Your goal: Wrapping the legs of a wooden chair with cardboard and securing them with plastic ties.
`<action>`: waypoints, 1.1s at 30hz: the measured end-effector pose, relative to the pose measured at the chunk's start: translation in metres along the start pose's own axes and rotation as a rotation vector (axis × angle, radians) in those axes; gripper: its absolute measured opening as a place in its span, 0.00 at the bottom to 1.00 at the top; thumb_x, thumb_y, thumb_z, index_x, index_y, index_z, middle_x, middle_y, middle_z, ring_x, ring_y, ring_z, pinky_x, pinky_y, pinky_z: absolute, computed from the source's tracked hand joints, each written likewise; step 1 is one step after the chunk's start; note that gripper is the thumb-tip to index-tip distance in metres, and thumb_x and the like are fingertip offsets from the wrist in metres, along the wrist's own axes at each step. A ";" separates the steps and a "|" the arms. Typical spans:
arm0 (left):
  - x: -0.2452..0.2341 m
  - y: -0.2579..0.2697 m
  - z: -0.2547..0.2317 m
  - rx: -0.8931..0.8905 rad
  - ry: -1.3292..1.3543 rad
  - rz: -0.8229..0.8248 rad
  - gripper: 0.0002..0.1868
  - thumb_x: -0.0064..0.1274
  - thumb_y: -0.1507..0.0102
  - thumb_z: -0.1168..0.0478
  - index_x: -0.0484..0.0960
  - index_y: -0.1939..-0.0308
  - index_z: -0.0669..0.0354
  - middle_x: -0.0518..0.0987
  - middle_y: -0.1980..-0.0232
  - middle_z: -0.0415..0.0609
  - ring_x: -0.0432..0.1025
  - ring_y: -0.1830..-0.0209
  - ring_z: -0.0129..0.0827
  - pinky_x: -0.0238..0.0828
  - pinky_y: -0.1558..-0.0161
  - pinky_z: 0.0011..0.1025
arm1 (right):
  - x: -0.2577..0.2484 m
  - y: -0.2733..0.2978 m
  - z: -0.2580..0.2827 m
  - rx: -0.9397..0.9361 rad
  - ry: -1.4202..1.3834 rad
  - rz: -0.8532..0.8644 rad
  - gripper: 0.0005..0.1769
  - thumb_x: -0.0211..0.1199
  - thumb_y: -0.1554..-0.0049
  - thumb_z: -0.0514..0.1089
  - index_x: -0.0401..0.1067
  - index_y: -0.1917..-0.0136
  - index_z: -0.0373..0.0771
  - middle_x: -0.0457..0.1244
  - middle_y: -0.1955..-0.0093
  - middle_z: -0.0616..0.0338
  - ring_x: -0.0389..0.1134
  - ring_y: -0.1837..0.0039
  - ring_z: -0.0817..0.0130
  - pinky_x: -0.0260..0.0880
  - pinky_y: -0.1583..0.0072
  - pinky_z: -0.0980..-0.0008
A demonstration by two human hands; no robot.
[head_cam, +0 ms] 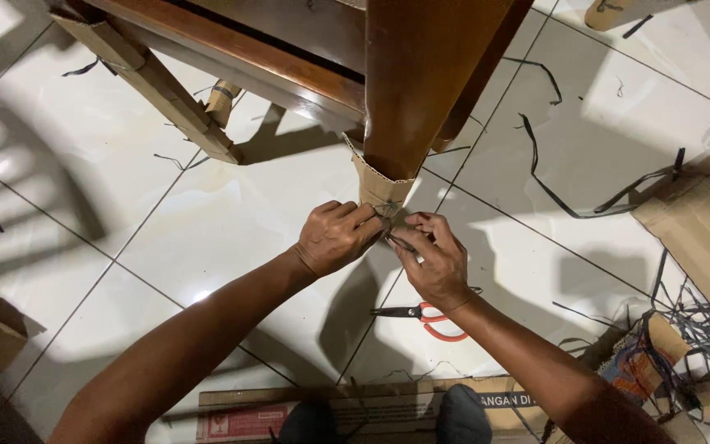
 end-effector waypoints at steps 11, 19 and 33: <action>0.005 0.005 0.001 0.000 -0.011 0.002 0.12 0.54 0.35 0.59 0.74 0.75 0.47 0.71 0.72 0.38 0.74 0.74 0.31 0.72 0.67 0.25 | 0.005 -0.001 -0.003 0.061 -0.131 0.047 0.02 0.68 0.41 0.40 0.77 0.53 0.44 0.65 0.53 0.55 0.71 0.49 0.49 0.72 0.47 0.54; 0.010 0.009 0.002 0.004 0.020 0.012 0.12 0.54 0.35 0.60 0.74 0.74 0.48 0.70 0.72 0.39 0.75 0.72 0.31 0.74 0.65 0.26 | 0.014 0.000 -0.005 0.329 -0.267 0.068 0.03 0.62 0.38 0.39 0.73 0.51 0.37 0.69 0.56 0.48 0.73 0.52 0.47 0.73 0.50 0.51; 0.011 0.011 0.000 -0.071 0.143 -0.002 0.15 0.46 0.29 0.57 0.72 0.72 0.50 0.69 0.72 0.41 0.75 0.71 0.33 0.74 0.62 0.28 | 0.031 0.014 -0.009 0.850 -0.638 0.069 0.10 0.60 0.35 0.45 0.65 0.47 0.37 0.66 0.59 0.61 0.67 0.54 0.74 0.73 0.48 0.72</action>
Point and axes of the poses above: each hand's wrist, its own y-axis away from the middle knuckle, its own x-axis out of the palm, z = x × y, the point moved 2 cm from there along -y, towards the middle knuckle
